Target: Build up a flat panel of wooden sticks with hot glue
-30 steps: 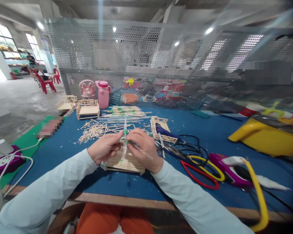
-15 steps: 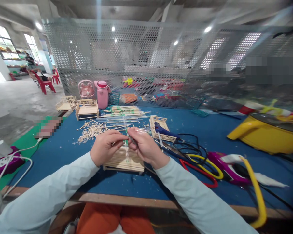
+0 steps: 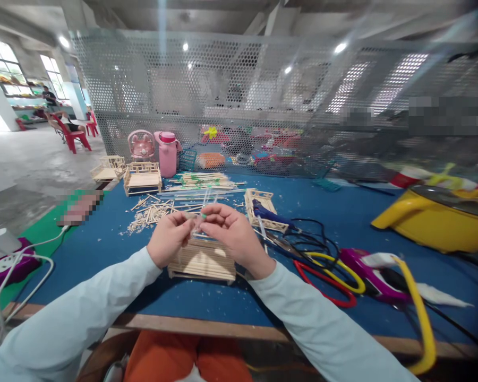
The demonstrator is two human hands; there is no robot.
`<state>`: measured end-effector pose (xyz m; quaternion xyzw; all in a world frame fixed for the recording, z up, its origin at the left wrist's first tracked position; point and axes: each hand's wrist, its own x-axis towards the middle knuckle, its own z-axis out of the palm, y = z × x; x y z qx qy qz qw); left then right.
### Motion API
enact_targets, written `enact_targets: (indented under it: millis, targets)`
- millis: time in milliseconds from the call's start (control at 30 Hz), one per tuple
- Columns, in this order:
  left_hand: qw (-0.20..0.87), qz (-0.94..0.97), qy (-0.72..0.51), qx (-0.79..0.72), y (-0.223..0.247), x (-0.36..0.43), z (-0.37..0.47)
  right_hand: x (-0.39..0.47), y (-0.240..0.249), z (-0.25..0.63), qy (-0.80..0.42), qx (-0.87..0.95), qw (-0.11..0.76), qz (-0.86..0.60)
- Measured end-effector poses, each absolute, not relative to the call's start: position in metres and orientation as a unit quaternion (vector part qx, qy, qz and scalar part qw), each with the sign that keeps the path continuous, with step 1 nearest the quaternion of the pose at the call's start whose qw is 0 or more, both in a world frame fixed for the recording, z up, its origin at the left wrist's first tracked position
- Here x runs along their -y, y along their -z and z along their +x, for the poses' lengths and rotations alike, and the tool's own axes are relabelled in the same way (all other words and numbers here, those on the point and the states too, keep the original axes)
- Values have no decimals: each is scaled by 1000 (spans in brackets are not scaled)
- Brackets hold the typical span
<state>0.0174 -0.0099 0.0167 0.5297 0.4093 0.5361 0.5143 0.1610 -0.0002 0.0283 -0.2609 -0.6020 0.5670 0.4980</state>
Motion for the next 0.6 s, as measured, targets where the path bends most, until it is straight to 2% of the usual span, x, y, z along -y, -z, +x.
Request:
enact_targets:
  millis: [100, 167, 233, 333, 400, 467, 600]
  targets:
    - [449, 614, -516, -393, -16, 15, 17, 4, -31, 162, -473, 657, 514, -284]
    - [372, 683, -507, -372, -14, 16, 16, 5, -32, 162, -457, 654, 528, -291]
    - [224, 745, -519, -354, -12, 16, 13, 6, -32, 162, -505, 620, 532, -279]
    - [-61, 784, -538, -304, -14, 14, 8, 6, -31, 160, -628, 542, 506, -237]
    - [-178, 807, -506, -247, -17, 13, 4, 6, -30, 158, -689, 485, 490, -224]
    - [-217, 842, -451, -198, -19, 13, 2, 6, -28, 156, -721, 446, 481, -223]
    - [-203, 872, -396, -204, -20, 14, 1, 5, -26, 156, -748, 415, 468, -223]
